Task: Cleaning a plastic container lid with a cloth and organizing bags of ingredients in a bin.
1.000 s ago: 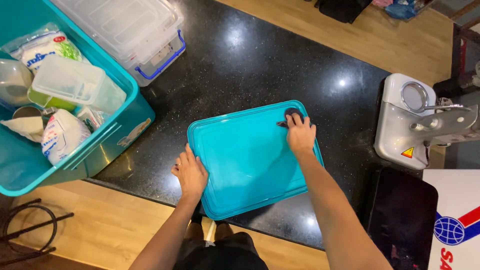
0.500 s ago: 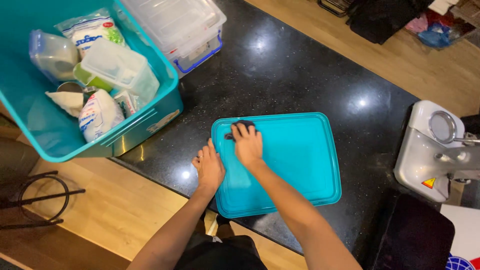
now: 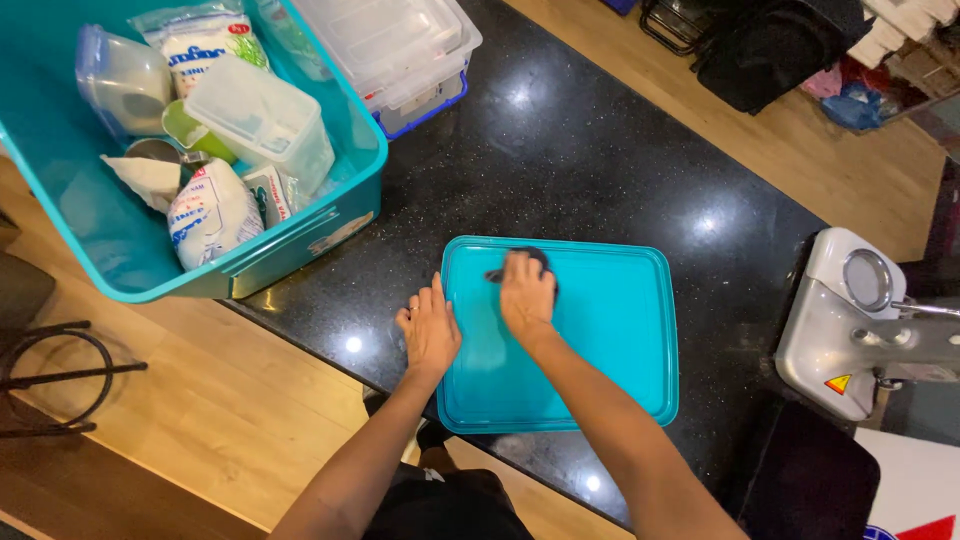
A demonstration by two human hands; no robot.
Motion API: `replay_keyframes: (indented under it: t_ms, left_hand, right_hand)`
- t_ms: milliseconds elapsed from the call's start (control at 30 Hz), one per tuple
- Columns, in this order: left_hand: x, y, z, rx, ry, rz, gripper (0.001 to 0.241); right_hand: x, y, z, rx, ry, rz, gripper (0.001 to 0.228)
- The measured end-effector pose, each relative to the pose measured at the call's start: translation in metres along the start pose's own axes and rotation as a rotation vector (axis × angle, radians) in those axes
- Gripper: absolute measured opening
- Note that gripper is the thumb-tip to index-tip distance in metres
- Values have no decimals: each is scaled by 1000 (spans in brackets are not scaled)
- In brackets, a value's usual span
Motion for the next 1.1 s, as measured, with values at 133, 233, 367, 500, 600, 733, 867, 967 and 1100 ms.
replay_keyframes:
  t_ms: [133,233,367,500,600,733,867,967,1100]
  left_hand:
    - [4,2,1,6,5,-13,58]
    - [4,2,-5,13,1,0,59]
    - [3,1,-3,-10,11,42,55]
    - [13,2,-6,-35,49,84,52]
    - [16,5,-7,-56,17,106,50]
    - [16,2,-7,-60,-2,152,48]
    - [16,2,-6,-89,27,176,48]
    - [12,-1,-6,-88,38,177,46]
    - [12,-2,-5,-69,42,181,45]
  right_hand:
    - [-5,4,4,23,202,74,58]
    - [7,-6,-9,126,218,-10,48]
    - [39,-36,-22,-58,51,-301,49]
    - [40,-54,-20,-104,-63,-447,48]
    - [28,-66,0,-135,-195,-537,52]
    - [33,-72,69,-48,-357,-490,58]
    - [33,-86,146,-60,-535,-508,60]
    - [28,-83,157,-86,-631,-524,65]
    - [28,-51,134,-161,-709,-465,60]
Point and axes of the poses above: each hand's wrist, its own z-axis away from the middle knuckle, its own y-axis out of the palm, x = y × z, the point moved 3 cm from there along -z, towards the middle knuckle, and after that the axes turned 13 degrees about z, right-handed, at the moved point
